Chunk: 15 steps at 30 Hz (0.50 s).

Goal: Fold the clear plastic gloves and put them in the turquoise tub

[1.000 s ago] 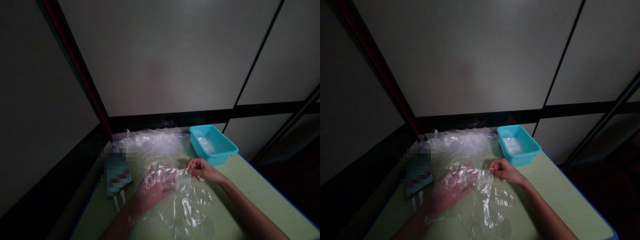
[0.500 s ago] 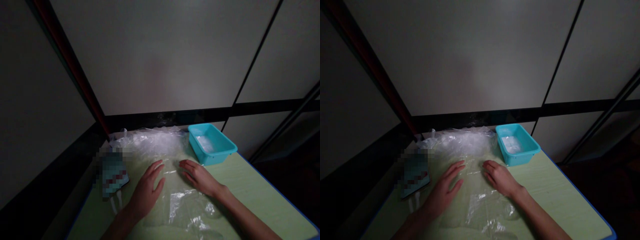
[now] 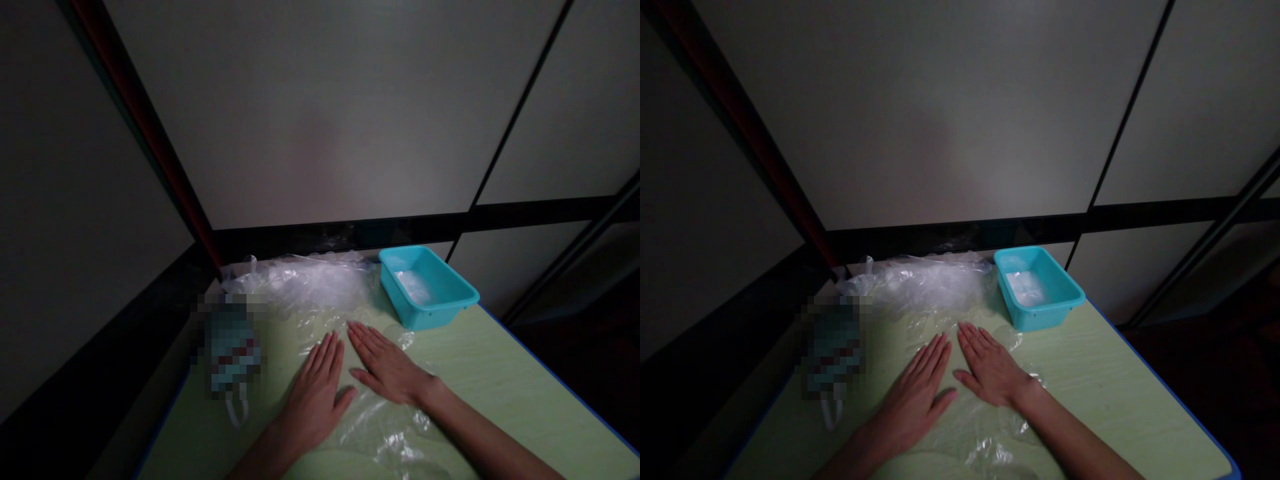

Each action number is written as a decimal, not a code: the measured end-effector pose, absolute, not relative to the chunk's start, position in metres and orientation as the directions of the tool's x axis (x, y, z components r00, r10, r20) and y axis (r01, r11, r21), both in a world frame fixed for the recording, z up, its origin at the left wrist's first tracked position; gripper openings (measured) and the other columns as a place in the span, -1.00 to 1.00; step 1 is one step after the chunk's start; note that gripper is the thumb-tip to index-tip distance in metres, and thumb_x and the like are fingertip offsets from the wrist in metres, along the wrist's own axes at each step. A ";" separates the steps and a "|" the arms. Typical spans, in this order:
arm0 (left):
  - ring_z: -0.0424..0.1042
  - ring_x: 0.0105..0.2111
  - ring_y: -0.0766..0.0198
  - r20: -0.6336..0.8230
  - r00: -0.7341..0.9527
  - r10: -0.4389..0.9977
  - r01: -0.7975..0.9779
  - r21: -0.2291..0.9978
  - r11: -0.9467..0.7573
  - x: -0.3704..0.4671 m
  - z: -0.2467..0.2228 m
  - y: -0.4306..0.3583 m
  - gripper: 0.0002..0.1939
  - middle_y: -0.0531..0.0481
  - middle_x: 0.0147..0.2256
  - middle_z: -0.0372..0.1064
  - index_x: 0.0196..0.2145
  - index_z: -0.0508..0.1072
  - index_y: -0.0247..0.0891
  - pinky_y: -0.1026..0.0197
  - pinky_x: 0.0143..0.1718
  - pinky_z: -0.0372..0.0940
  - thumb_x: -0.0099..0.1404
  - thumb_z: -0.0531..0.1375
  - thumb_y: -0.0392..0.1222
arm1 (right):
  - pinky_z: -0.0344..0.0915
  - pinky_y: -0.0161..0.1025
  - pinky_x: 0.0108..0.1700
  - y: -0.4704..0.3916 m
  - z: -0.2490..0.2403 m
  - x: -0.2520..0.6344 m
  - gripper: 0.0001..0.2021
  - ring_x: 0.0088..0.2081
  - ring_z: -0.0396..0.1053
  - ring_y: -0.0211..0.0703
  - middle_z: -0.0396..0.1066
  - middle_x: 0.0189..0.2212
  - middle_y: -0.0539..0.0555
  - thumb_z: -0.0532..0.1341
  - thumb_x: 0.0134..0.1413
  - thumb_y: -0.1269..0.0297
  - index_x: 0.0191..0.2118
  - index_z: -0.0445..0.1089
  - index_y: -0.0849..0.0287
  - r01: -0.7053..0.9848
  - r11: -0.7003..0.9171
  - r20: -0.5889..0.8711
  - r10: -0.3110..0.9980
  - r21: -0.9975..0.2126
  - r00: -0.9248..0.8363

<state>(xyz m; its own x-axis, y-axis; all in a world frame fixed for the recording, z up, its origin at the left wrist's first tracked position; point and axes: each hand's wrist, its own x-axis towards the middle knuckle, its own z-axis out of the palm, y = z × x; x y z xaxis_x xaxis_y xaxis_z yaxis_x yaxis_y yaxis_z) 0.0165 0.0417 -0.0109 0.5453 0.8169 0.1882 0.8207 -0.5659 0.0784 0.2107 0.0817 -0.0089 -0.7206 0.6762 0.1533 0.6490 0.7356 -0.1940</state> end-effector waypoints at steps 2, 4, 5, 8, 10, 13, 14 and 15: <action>-0.18 0.20 0.03 0.191 0.546 0.815 0.822 0.063 -0.566 0.016 -0.011 0.042 -0.34 -0.23 0.22 -0.18 0.19 -0.05 -0.40 -0.02 0.15 -0.06 0.26 -0.03 0.06 | -0.16 -0.02 0.21 0.081 -0.010 0.210 -0.36 0.24 -0.32 -0.02 -0.27 0.22 0.28 -0.08 0.19 0.05 0.24 -0.20 0.40 0.653 0.732 0.152 0.680 -0.195 -0.717; -0.20 0.21 0.03 0.195 0.549 0.813 0.821 0.056 -0.568 0.015 -0.011 0.042 -0.34 -0.20 0.22 -0.20 0.20 -0.06 -0.36 -0.02 0.15 -0.08 0.26 -0.04 0.07 | -0.17 -0.02 0.21 0.080 -0.010 0.209 -0.35 0.24 -0.32 -0.02 -0.27 0.22 0.28 -0.09 0.19 0.02 0.24 -0.20 0.40 0.657 0.727 0.146 0.685 -0.198 -0.714; -0.20 0.21 0.03 0.196 0.551 0.812 0.820 0.056 -0.570 0.015 -0.011 0.042 -0.34 -0.18 0.23 -0.20 0.20 -0.06 -0.35 -0.02 0.16 -0.09 0.26 -0.04 0.08 | -0.18 -0.02 0.21 0.079 -0.010 0.209 -0.34 0.24 -0.32 -0.02 -0.27 0.22 0.28 -0.10 0.18 0.01 0.24 -0.20 0.40 0.659 0.725 0.143 0.687 -0.202 -0.712; -0.22 0.21 0.05 0.181 0.556 0.811 0.817 0.064 -0.574 0.012 -0.012 0.042 -0.33 -0.16 0.23 -0.21 0.21 -0.08 -0.32 -0.01 0.16 -0.10 0.27 -0.05 0.09 | -0.19 -0.02 0.22 0.075 -0.006 0.209 -0.34 0.24 -0.34 -0.02 -0.29 0.22 0.27 -0.11 0.19 -0.01 0.24 -0.21 0.39 0.651 0.721 0.131 0.688 -0.237 -0.714; -0.24 0.21 0.06 0.159 0.559 0.813 0.815 0.072 -0.575 0.009 -0.012 0.041 -0.32 -0.15 0.23 -0.23 0.21 -0.10 -0.31 -0.01 0.16 -0.11 0.26 -0.04 0.10 | -0.20 -0.03 0.22 0.074 0.000 0.211 -0.35 0.24 -0.35 -0.04 -0.31 0.23 0.25 -0.13 0.20 0.00 0.24 -0.22 0.38 0.640 0.715 0.108 0.686 -0.281 -0.719; -0.27 0.22 0.08 0.118 0.574 0.810 0.808 0.081 -0.584 0.004 -0.009 0.038 -0.31 -0.13 0.24 -0.28 0.22 -0.12 -0.28 0.00 0.17 -0.13 0.24 0.01 0.05 | -0.20 -0.06 0.22 0.077 0.010 0.217 -0.39 0.24 -0.35 -0.08 -0.32 0.23 0.22 -0.16 0.22 0.04 0.24 -0.23 0.36 0.649 0.684 0.090 0.708 -0.333 -0.700; -0.28 0.22 0.08 0.104 0.577 0.810 0.806 0.083 -0.585 0.003 -0.006 0.036 -0.30 -0.12 0.24 -0.29 0.22 -0.13 -0.27 0.00 0.17 -0.14 0.23 0.04 0.02 | -0.21 -0.07 0.22 0.079 0.013 0.220 -0.41 0.24 -0.34 -0.09 -0.32 0.24 0.21 -0.16 0.23 0.06 0.24 -0.23 0.35 0.655 0.676 0.098 0.717 -0.339 -0.690; -0.29 0.22 0.07 0.091 0.578 0.811 0.807 0.083 -0.585 0.002 -0.003 0.035 -0.28 -0.12 0.24 -0.30 0.22 -0.14 -0.27 0.00 0.17 -0.14 0.21 0.06 0.00 | -0.22 -0.07 0.22 0.082 0.014 0.222 -0.42 0.24 -0.34 -0.09 -0.31 0.24 0.20 -0.16 0.23 0.08 0.24 -0.22 0.35 0.659 0.672 0.110 0.724 -0.339 -0.681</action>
<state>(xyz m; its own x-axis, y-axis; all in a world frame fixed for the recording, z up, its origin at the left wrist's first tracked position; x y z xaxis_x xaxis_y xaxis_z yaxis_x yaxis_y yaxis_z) 0.0021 0.0345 -0.0028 0.5782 0.8108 0.0914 0.8069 -0.5848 0.0835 0.2221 0.0819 0.0144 -0.6811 0.7239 0.1099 0.6591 0.6715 -0.3386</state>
